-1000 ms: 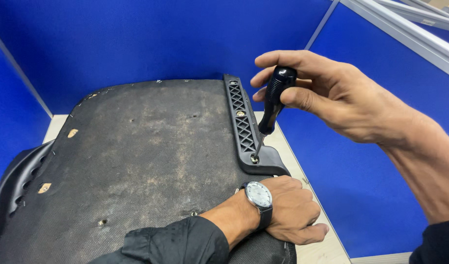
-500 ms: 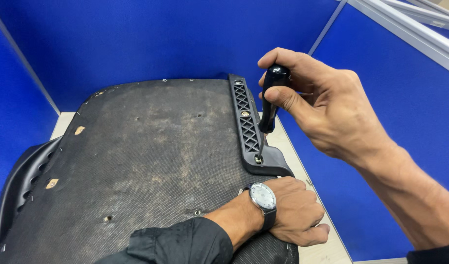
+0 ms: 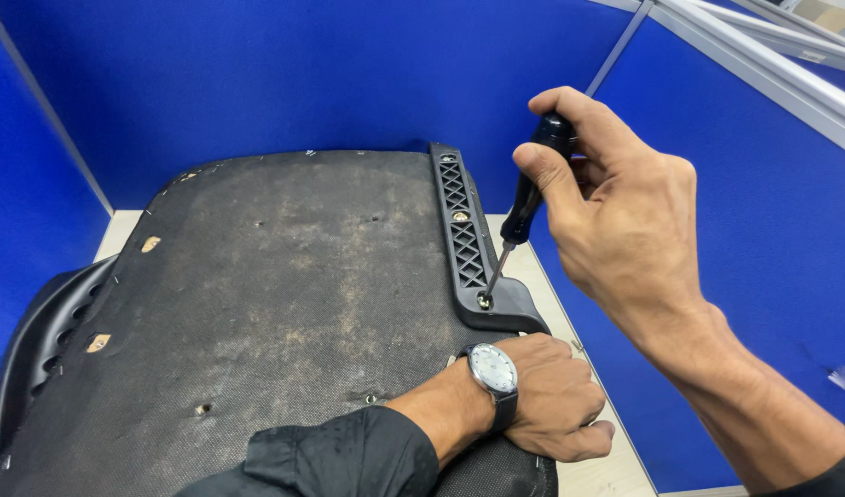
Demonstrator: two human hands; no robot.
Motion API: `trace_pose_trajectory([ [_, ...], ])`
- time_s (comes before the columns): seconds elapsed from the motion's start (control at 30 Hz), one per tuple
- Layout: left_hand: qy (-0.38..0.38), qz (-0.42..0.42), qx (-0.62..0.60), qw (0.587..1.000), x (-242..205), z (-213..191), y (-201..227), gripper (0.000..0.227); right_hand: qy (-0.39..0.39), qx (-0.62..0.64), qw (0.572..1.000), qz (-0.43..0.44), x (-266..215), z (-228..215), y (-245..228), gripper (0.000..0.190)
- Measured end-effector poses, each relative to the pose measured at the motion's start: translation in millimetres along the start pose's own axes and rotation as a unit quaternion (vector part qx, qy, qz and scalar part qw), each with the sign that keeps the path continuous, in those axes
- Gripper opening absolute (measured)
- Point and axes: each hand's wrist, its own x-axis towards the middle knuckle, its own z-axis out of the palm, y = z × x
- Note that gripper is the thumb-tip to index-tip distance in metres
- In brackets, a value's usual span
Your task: The person attaches a black plastic frame to the underside of an overturned chair seat using a screwdriver and screws. They align the frame, insert screws, and tighten them to secure the frame in place.
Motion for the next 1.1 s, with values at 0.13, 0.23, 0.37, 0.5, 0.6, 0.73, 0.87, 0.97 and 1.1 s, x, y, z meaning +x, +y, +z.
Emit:
trace_pose_trajectory([
  [0.13, 0.009, 0.005, -0.002, 1.0, -2, -3, 0, 0.052, -0.091, 0.059, 0.994, 0.008, 11, -11, 10, 0.036],
  [0.23, 0.011, 0.007, -0.008, 1.0, -3, -4, 0, 0.052, -0.145, 0.084, 0.985, 0.034, 14, -13, 18, 0.043],
  [0.37, -0.006, -0.002, -0.016, 1.0, -2, -7, 1, 0.053, -0.209, 0.166, 0.963, 0.029, 21, -23, 26, 0.044],
  [0.5, -0.016, -0.006, -0.02, 1.0, -2, -7, 1, 0.053, -0.268, 0.305, 0.913, -0.027, 21, -27, 32, 0.042],
  [0.6, -0.024, -0.016, -0.018, 0.999, -1, -8, 3, 0.053, -0.246, 0.262, 0.933, -0.014, 21, -20, 32, 0.039],
  [0.73, -0.001, 0.001, -0.01, 1.0, -1, -5, 1, 0.052, -0.225, 0.271, 0.936, -0.013, 19, -11, 25, 0.037],
  [0.87, -0.001, 0.001, -0.007, 1.0, -2, -1, -1, 0.051, -0.158, 0.227, 0.961, -0.016, 8, -3, 14, 0.034],
  [0.97, 0.003, 0.0, -0.004, 1.0, 0, 1, 0, 0.051, -0.105, 0.171, 0.979, -0.027, 6, -1, 6, 0.03],
  [1.1, 0.02, 0.001, -0.003, 1.0, -1, 3, 0, 0.051, -0.049, 0.112, 0.992, -0.011, 0, 2, -3, 0.029],
])
